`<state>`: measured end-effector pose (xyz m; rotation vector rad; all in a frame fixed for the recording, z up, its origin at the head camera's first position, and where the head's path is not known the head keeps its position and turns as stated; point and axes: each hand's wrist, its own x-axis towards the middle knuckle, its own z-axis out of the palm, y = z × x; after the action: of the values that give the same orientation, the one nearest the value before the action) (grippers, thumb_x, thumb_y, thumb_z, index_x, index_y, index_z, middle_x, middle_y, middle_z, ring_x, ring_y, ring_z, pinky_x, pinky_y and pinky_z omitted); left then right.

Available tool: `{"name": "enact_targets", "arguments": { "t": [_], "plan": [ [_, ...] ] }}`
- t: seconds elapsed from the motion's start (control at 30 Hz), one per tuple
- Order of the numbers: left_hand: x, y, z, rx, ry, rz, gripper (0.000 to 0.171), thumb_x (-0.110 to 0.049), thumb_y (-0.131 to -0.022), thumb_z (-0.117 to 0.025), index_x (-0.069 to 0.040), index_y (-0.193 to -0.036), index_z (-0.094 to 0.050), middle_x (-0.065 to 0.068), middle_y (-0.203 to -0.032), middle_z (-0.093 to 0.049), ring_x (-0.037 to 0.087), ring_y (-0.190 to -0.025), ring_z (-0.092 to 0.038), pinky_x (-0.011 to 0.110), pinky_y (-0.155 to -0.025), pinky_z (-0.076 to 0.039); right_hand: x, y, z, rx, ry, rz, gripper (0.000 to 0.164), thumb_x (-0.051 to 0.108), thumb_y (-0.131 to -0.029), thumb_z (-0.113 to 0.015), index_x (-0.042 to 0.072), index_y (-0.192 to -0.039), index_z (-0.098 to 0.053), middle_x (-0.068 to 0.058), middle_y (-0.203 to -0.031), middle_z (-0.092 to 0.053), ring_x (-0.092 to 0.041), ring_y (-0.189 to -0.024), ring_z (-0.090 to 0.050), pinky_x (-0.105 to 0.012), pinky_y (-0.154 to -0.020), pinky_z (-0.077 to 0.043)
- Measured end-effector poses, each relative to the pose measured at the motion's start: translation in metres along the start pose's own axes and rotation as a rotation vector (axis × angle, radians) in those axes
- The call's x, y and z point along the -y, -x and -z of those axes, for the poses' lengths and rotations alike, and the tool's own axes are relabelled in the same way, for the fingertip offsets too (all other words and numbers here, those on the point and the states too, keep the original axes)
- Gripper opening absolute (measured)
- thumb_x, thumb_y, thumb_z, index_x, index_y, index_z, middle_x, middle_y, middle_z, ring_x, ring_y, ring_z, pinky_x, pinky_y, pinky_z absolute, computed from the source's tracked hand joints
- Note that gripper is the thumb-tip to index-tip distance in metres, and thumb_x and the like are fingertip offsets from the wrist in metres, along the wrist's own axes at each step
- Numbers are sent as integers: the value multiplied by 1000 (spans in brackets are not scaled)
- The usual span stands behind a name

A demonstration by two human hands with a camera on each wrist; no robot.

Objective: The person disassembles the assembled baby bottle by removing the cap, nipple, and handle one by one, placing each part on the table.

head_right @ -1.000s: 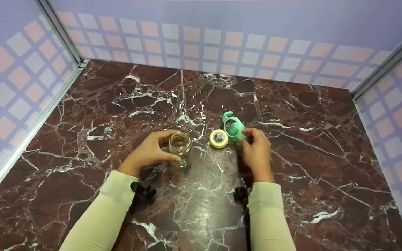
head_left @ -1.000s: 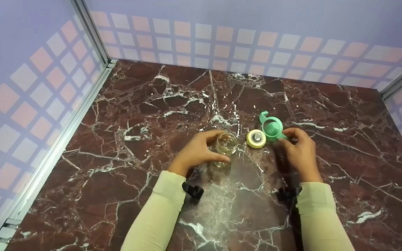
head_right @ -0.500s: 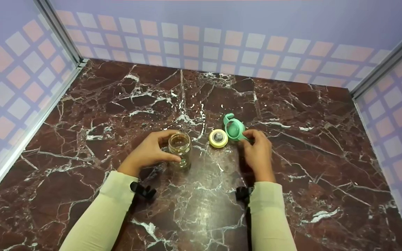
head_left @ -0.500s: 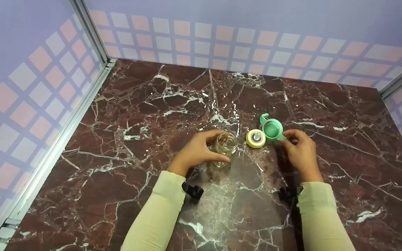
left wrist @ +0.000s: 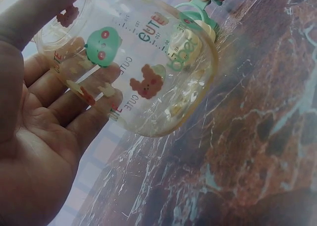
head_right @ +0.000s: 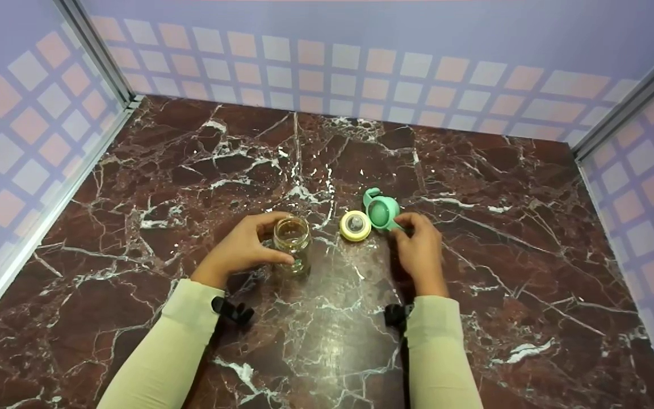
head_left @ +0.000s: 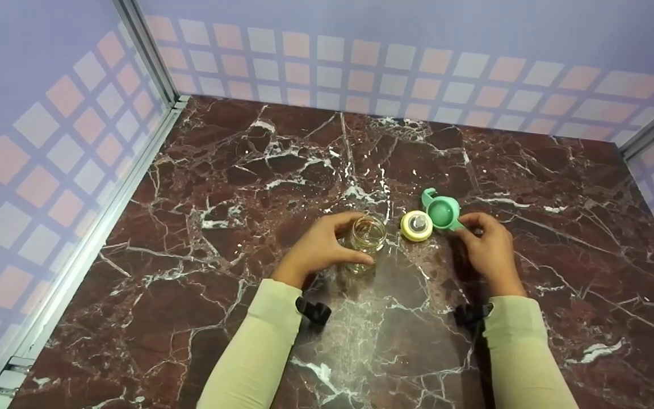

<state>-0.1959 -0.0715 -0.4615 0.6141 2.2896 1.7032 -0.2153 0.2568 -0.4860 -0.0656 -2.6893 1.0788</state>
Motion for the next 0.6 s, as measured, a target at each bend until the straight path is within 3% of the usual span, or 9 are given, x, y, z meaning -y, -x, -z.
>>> {"name": "enact_targets", "arguments": {
  "t": [0.17, 0.47, 0.6],
  "plan": [
    [0, 0, -1, 6, 19, 23, 80, -30, -60, -91, -18, -132, -58, 9, -123, -66, 23, -110, -64, 37, -102, -48, -3, -1, -1, -6, -5, 10, 15, 10, -87, -71, 5, -100, -69, -15, -98, -71, -29, -96, -65, -41, -88, -48],
    [0, -2, -4, -7, 21, 59, 77, -18, -62, -91, -17, -132, -58, 10, -122, -67, 21, -108, -64, 38, -99, -50, -2, -1, 0, 15, 6, -12, 16, 12, -88, -70, 5, -101, -69, -15, -98, -72, -27, -94, -66, -39, -86, -48],
    [1, -2, -3, -6, 23, 53, 77, -21, -61, -91, -19, -131, -59, 9, -121, -67, 19, -106, -65, 37, -97, -50, -3, -1, -1, 12, 8, -18, 15, 12, -88, -70, 5, -101, -69, -14, -98, -72, -25, -92, -64, -35, -83, -46]
  ]
}}
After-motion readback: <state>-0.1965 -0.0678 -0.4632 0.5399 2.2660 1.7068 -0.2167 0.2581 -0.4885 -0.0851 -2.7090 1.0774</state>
